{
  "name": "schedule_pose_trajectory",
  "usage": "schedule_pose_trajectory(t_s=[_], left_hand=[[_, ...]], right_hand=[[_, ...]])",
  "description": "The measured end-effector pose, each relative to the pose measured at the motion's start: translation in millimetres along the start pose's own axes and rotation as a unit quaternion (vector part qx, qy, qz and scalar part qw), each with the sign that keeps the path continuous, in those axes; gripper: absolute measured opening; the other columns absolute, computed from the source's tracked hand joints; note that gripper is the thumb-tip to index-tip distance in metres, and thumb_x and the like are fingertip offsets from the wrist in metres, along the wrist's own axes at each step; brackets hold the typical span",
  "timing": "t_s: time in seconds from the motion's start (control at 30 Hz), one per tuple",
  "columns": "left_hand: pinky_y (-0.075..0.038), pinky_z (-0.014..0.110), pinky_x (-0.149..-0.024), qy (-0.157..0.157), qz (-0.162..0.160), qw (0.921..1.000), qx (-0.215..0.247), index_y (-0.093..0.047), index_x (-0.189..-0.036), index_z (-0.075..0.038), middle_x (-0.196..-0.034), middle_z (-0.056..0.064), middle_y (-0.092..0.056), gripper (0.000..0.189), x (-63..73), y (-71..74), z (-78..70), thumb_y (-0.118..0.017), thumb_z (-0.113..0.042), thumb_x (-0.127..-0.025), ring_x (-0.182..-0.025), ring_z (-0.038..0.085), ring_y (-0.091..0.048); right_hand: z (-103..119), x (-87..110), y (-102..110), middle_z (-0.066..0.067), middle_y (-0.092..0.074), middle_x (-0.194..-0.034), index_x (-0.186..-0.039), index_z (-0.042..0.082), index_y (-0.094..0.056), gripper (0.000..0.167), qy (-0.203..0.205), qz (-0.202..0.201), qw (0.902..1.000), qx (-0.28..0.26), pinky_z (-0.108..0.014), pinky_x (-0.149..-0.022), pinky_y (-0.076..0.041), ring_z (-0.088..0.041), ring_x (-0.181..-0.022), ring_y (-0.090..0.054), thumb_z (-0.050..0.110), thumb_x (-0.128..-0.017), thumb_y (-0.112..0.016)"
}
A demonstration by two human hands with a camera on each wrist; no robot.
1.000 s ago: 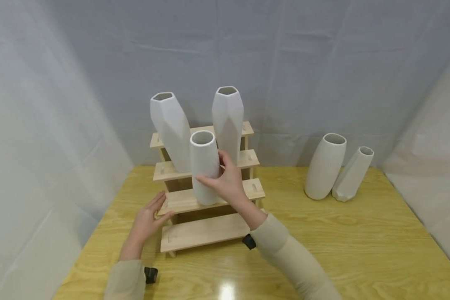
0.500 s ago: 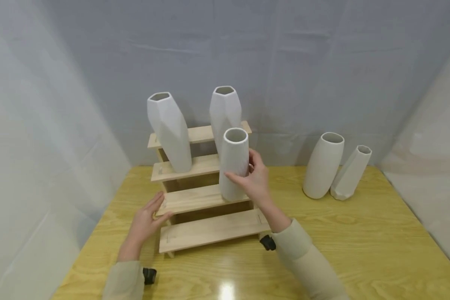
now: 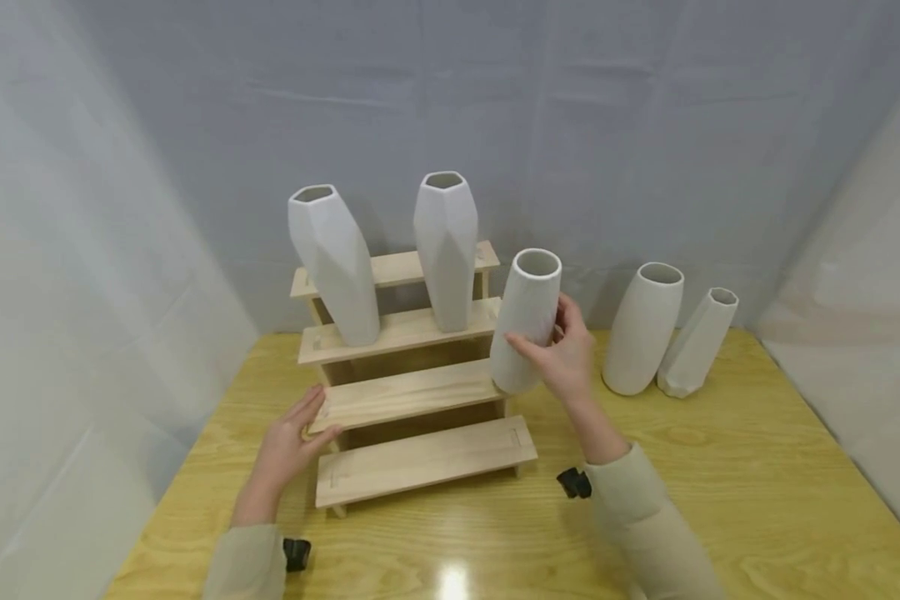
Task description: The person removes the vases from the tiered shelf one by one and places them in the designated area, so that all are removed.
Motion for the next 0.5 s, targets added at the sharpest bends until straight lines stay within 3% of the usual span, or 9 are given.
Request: schedule_pose_trajectory(t_s=[0.3, 0.5], left_hand=[[-0.040, 0.048, -0.088, 0.006, 0.005, 1.0000, 0.000, -0.044, -0.125, 0.008, -0.128, 0.025, -0.041, 0.065, 2.0, -0.6, 1.8, -0.069, -0.027, -0.076, -0.109, 0.038, -0.046], [-0.040, 0.048, -0.088, 0.009, 0.006, 0.9999, 0.004, -0.043, -0.125, 0.008, -0.129, 0.024, -0.040, 0.065, 3.6, -0.2, 2.7, -0.070, -0.026, -0.076, -0.109, 0.038, -0.047]], right_hand=[[-12.3, -2.1, 28.4, -0.019, -0.051, -0.114, -0.121, -0.003, -0.043, 0.066, -0.020, -0.026, 0.9991, 0.025, -0.045, -0.085, -0.044, -0.029, -0.103, -0.050, 0.007, -0.065, -0.078], [-23.9, -4.5, 36.8, -0.019, -0.050, -0.117, -0.123, -0.001, -0.042, 0.069, -0.041, -0.037, 0.9974, 0.047, -0.043, -0.086, -0.044, -0.029, -0.105, -0.049, 0.009, -0.066, -0.078]])
Point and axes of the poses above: each hand's wrist, its own x-axis away from the middle knuckle, its own y-axis out of the back of the hand, z = x × y, the point moved 7 cm from there along -x, towards the middle knuckle
